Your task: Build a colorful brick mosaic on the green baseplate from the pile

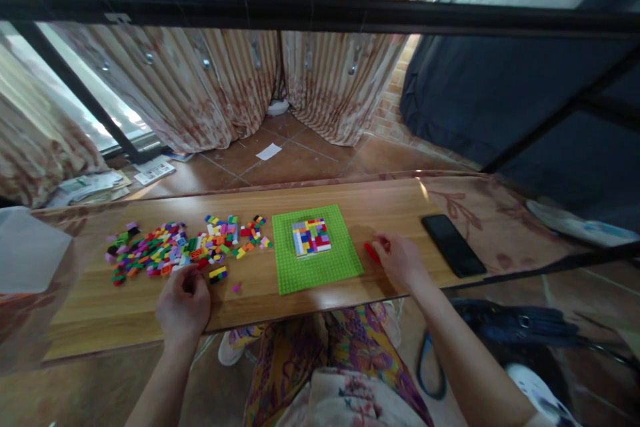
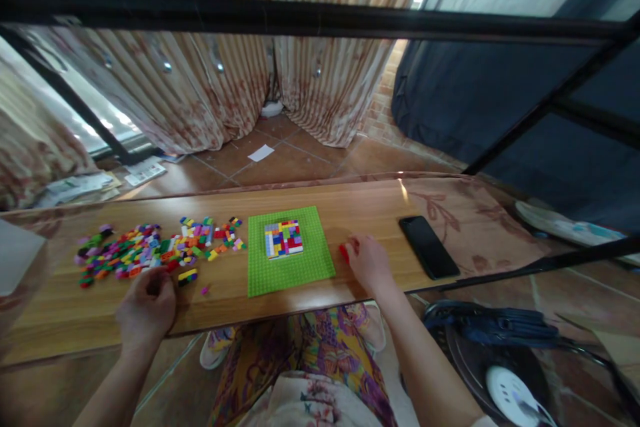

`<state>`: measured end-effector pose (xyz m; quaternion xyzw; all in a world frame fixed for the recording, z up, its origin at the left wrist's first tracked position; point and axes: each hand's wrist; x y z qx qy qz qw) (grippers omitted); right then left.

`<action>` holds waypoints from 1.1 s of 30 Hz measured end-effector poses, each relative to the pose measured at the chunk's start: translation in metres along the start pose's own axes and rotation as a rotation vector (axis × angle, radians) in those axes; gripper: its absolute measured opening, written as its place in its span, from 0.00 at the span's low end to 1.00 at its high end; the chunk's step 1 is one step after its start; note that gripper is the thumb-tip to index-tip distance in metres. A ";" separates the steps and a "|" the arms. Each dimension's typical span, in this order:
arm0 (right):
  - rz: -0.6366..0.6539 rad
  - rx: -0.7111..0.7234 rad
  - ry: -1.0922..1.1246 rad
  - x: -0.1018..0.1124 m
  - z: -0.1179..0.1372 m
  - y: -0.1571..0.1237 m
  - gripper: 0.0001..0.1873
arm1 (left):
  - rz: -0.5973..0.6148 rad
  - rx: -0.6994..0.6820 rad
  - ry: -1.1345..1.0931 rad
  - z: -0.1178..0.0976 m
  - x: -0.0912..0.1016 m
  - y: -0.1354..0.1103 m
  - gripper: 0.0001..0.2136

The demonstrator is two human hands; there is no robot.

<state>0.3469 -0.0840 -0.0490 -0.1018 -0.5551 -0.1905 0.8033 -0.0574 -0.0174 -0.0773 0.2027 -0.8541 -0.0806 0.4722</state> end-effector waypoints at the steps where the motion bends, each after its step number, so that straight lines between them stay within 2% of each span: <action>1: -0.011 -0.034 0.020 0.004 -0.004 -0.004 0.13 | 0.003 0.008 0.011 0.000 0.000 0.000 0.12; 5: -0.011 -0.075 0.068 0.009 -0.014 -0.019 0.13 | 0.027 0.044 0.029 -0.001 0.001 0.001 0.12; 10: 0.008 -0.007 0.026 -0.007 -0.007 -0.026 0.12 | 0.033 0.053 0.023 -0.003 0.002 0.001 0.12; 15: 0.016 0.001 -0.044 -0.018 0.005 -0.022 0.09 | 0.036 0.054 0.002 -0.004 0.002 0.001 0.12; 19: 0.029 0.039 0.140 -0.016 0.022 -0.020 0.10 | 0.015 0.036 -0.012 -0.002 0.001 0.000 0.12; 25: 0.044 0.051 0.331 -0.013 0.065 -0.015 0.12 | 0.008 0.012 -0.008 0.000 -0.001 0.000 0.12; 28: 0.053 0.021 0.346 -0.014 0.081 -0.012 0.12 | 0.008 0.016 -0.013 -0.001 0.000 -0.001 0.12; 33: 0.038 0.016 0.218 -0.016 0.092 -0.005 0.10 | 0.002 -0.006 -0.045 -0.003 0.001 -0.001 0.11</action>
Point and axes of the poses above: each hand's wrist, its own y-axis towards the middle knuckle, its own x-axis out of the back of the hand, z = x × y, and after that the axes turned 2 degrees about -y, right-handed
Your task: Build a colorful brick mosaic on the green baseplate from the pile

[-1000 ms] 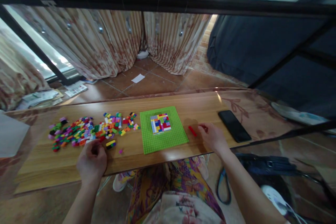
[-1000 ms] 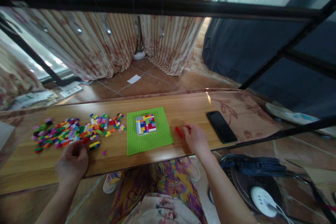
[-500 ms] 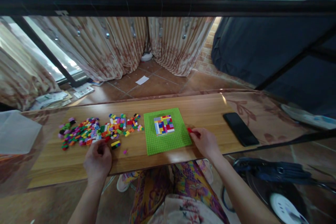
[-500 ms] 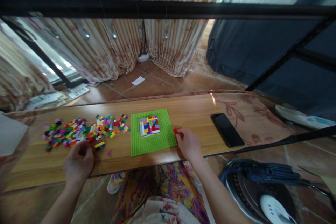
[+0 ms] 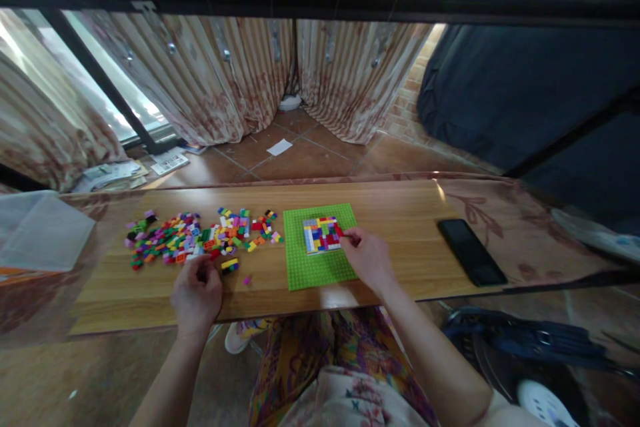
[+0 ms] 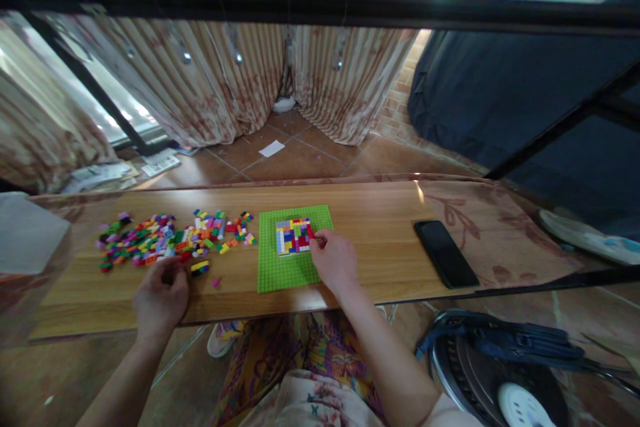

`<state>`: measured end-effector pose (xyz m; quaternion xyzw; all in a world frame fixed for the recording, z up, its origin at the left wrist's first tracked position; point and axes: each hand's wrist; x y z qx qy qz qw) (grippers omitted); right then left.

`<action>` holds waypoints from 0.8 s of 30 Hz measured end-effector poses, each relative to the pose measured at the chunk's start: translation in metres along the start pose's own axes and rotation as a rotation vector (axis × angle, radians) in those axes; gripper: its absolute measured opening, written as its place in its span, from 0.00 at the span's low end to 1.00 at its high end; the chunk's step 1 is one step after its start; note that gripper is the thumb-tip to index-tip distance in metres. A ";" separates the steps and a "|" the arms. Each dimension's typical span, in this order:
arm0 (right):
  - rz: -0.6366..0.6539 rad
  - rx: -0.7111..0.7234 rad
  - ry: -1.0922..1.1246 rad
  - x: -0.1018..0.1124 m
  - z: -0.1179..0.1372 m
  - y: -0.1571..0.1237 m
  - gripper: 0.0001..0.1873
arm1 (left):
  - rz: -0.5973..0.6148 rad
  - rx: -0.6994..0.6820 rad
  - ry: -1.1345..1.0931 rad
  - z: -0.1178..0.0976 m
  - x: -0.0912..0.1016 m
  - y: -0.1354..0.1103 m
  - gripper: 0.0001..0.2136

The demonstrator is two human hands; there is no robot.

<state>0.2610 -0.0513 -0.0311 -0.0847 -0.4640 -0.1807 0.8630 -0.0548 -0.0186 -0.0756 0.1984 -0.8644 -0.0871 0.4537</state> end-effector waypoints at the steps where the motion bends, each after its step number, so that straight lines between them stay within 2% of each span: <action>1: -0.006 -0.003 -0.032 -0.001 0.001 0.001 0.10 | 0.000 -0.002 -0.004 0.000 0.000 0.000 0.11; 9: 0.005 -0.012 -0.105 -0.008 0.001 0.001 0.10 | 0.001 0.020 -0.009 0.006 -0.003 0.000 0.11; 24: 0.057 0.056 0.033 -0.003 -0.011 0.004 0.21 | -0.002 0.026 -0.002 0.006 -0.004 0.000 0.12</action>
Point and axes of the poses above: each hand's wrist, its own y-axis towards the middle knuckle, its own x-axis out of the back of the hand, z = x × y, and after that the axes turned 2 degrees about -y, right-handed
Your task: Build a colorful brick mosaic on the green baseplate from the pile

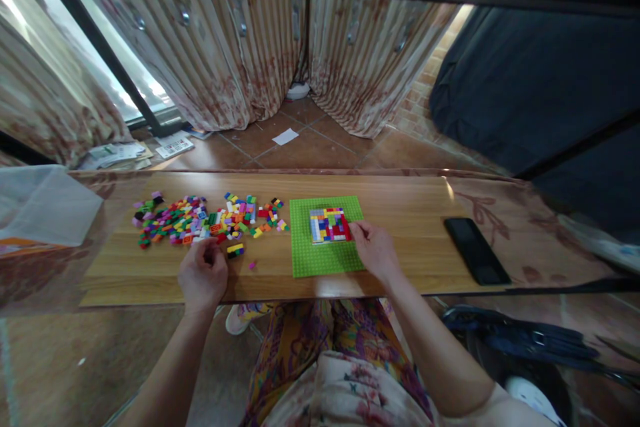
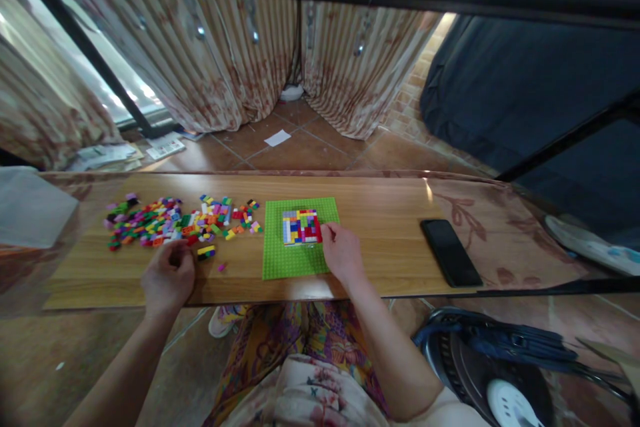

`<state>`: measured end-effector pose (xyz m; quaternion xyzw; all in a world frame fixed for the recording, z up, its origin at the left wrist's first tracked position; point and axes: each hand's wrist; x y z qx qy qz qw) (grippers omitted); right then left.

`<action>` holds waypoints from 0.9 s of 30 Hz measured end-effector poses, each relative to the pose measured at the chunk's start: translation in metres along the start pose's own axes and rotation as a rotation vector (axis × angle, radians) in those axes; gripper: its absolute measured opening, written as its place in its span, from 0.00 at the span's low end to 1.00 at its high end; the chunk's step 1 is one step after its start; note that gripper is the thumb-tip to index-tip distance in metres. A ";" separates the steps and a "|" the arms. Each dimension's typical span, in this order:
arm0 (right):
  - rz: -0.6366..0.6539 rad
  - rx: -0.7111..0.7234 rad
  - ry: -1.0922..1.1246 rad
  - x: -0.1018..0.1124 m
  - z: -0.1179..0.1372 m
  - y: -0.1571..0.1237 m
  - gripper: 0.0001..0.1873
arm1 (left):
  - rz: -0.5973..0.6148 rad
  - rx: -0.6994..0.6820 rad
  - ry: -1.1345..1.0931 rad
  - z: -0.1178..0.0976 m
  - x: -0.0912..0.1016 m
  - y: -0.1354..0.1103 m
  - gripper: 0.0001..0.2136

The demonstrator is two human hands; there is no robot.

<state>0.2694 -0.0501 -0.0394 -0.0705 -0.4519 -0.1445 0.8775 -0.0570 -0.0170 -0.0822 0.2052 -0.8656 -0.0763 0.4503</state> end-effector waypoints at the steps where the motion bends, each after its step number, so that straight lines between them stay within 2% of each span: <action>1: -0.002 -0.002 0.011 0.000 0.000 0.000 0.20 | 0.003 -0.001 0.000 0.000 0.000 0.000 0.12; 6: 0.007 -0.023 0.026 -0.003 0.002 0.001 0.17 | 0.006 -0.003 0.006 -0.001 0.001 0.001 0.12; 19: -0.065 -0.061 -0.262 -0.004 0.027 0.004 0.13 | -0.003 -0.015 0.002 -0.002 0.002 0.000 0.12; 27: -0.064 -0.085 -0.307 -0.008 0.030 0.007 0.12 | -0.003 -0.009 -0.002 -0.001 0.001 0.000 0.12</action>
Point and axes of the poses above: each hand's wrist, its own y-axis towards the middle knuckle, its own x-axis out of the back of the hand, z = x × y, and after that the axes turned 2 degrees about -y, right-handed
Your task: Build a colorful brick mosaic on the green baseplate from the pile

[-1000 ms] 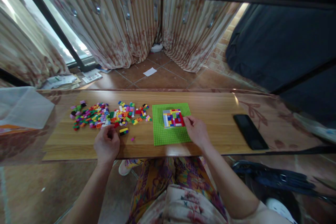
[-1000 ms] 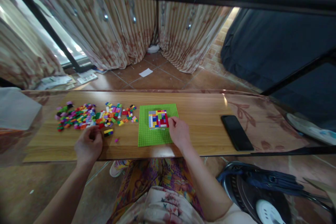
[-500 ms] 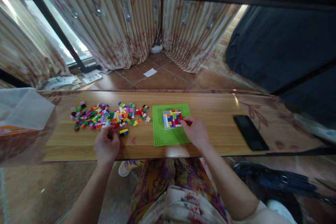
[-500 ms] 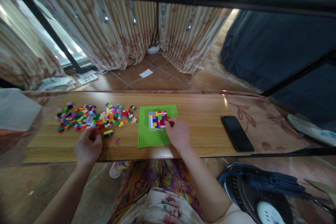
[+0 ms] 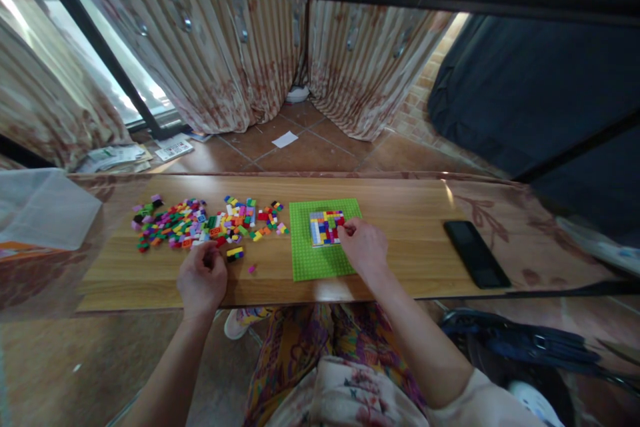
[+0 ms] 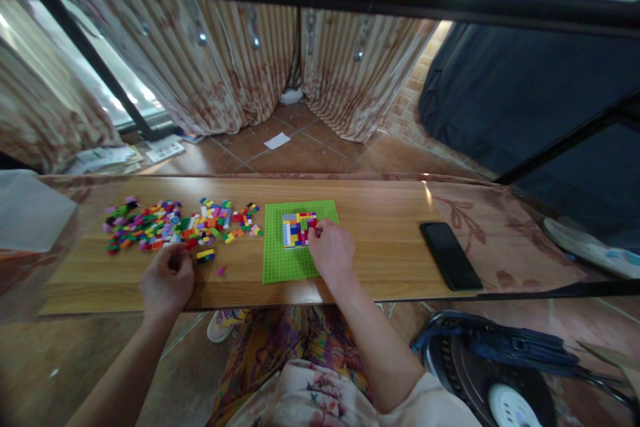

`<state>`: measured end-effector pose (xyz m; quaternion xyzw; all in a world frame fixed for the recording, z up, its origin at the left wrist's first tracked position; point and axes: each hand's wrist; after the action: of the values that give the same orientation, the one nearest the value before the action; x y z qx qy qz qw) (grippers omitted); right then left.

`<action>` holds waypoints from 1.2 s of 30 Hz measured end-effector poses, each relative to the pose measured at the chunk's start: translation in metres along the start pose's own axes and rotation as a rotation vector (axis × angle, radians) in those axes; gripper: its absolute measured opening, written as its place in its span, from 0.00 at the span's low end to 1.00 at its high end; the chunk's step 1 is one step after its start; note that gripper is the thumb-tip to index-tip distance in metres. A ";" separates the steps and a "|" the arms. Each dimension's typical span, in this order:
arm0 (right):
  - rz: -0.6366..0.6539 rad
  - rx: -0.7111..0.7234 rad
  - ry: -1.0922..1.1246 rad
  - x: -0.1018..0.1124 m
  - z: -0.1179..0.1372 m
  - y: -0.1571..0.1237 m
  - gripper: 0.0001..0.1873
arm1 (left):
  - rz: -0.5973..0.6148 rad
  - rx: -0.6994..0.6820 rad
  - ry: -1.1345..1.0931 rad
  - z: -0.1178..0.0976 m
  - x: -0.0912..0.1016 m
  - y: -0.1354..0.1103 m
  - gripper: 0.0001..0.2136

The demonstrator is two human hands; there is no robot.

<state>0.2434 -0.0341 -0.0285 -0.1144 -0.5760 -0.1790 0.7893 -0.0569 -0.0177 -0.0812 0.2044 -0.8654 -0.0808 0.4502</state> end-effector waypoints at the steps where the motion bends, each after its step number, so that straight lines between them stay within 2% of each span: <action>1: 0.002 -0.001 0.001 0.000 0.000 0.000 0.12 | 0.001 0.004 -0.004 0.000 0.000 0.000 0.12; 26: 0.022 0.017 0.072 -0.004 -0.002 0.009 0.11 | 0.003 0.004 0.013 0.000 0.000 0.000 0.13; 36: -0.025 0.055 0.223 -0.010 -0.006 0.003 0.10 | 0.010 -0.014 0.002 -0.001 0.002 0.000 0.12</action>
<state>0.2472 -0.0325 -0.0401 -0.0650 -0.4905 -0.1846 0.8492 -0.0568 -0.0180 -0.0791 0.1971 -0.8654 -0.0847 0.4529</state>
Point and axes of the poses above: each hand's wrist, its own y-axis towards the middle knuckle, its own x-axis out of the back of the hand, z = x × y, and after that the axes turned 2 degrees about -y, right-handed
